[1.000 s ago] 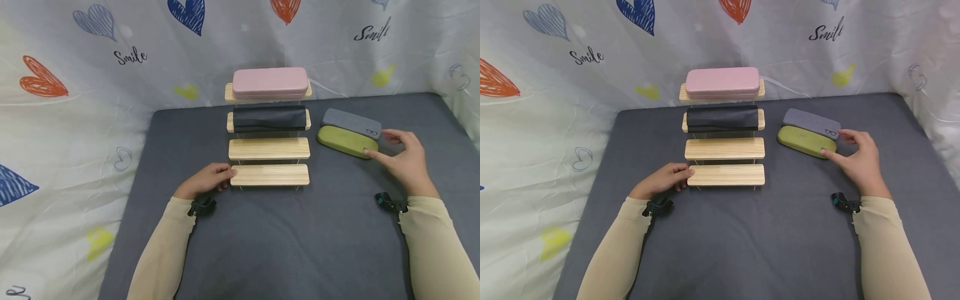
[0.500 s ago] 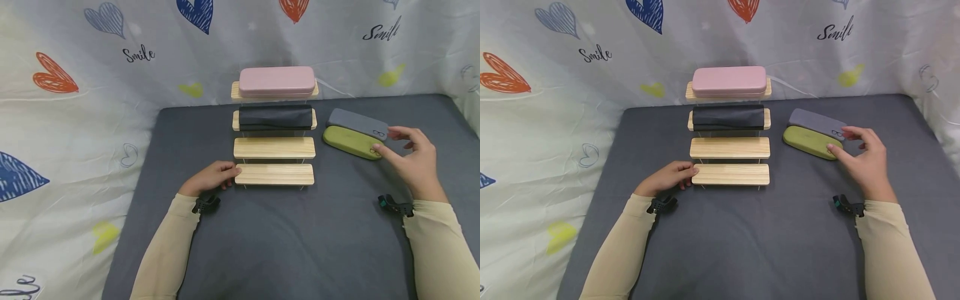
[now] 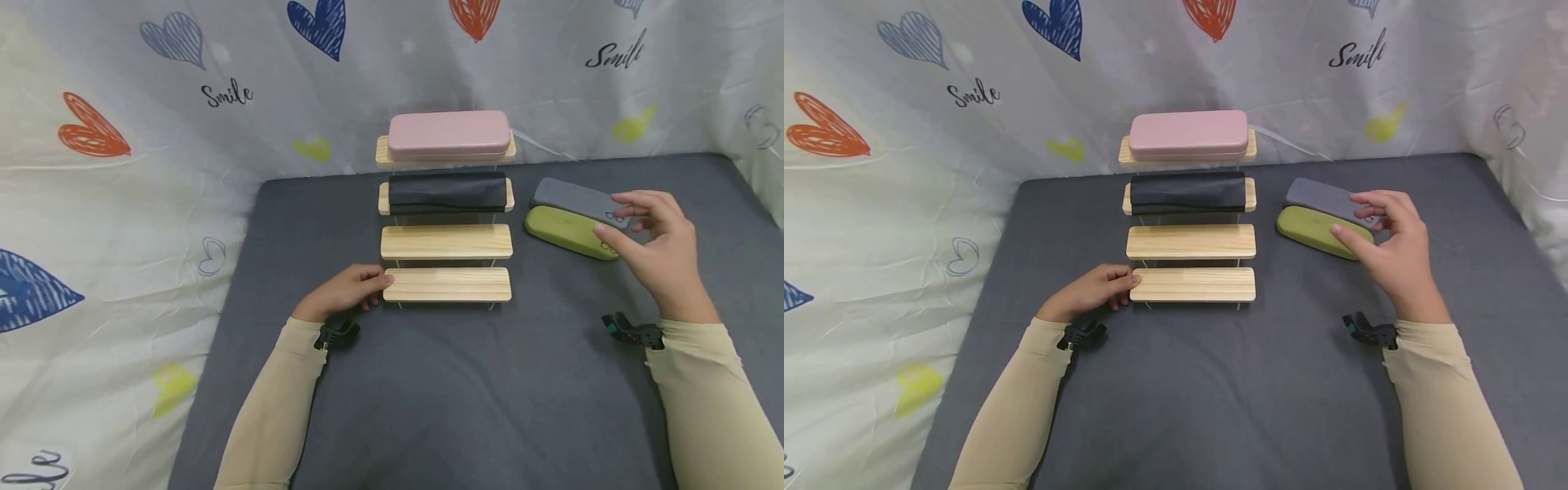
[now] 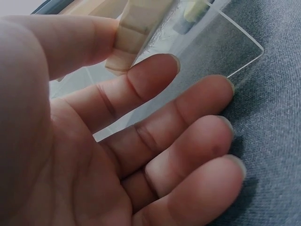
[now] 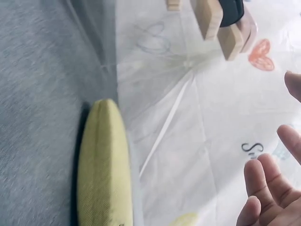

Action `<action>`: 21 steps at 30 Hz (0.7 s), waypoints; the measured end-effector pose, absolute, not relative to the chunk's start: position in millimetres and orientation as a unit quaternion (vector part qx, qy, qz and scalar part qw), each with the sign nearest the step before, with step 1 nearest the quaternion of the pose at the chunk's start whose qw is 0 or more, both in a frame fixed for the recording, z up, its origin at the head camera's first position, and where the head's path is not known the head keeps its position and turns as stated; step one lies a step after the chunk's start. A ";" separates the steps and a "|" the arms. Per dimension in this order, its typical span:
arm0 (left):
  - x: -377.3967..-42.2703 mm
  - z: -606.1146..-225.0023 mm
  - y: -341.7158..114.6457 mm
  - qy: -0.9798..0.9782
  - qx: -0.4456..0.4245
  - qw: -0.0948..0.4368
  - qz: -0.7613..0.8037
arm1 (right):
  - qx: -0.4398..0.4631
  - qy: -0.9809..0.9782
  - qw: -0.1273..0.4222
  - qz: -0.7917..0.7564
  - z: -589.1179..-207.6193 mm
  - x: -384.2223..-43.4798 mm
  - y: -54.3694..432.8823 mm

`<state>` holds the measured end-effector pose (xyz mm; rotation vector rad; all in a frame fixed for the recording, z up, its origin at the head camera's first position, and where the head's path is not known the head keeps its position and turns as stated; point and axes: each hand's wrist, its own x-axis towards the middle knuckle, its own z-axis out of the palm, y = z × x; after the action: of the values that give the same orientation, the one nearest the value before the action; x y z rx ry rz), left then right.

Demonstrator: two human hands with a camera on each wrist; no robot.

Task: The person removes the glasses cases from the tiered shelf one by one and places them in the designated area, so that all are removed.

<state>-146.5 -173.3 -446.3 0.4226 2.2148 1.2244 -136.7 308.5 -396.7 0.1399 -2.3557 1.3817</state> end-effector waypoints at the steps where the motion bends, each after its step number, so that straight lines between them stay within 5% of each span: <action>1: -146.4 -446.4 -173.1 0.827 0.158 0.284 0.459 | 0.053 -0.842 0.202 0.497 -395.4 -137.1 306.5; 21: -145.9 -445.8 -173.5 0.826 0.156 0.284 0.461 | 0.106 -0.830 0.185 0.515 -379.9 -147.6 266.2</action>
<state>-145.9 -173.5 -445.8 0.4170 2.2095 1.2336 -147.6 266.2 -379.9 0.2987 -2.3405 1.4505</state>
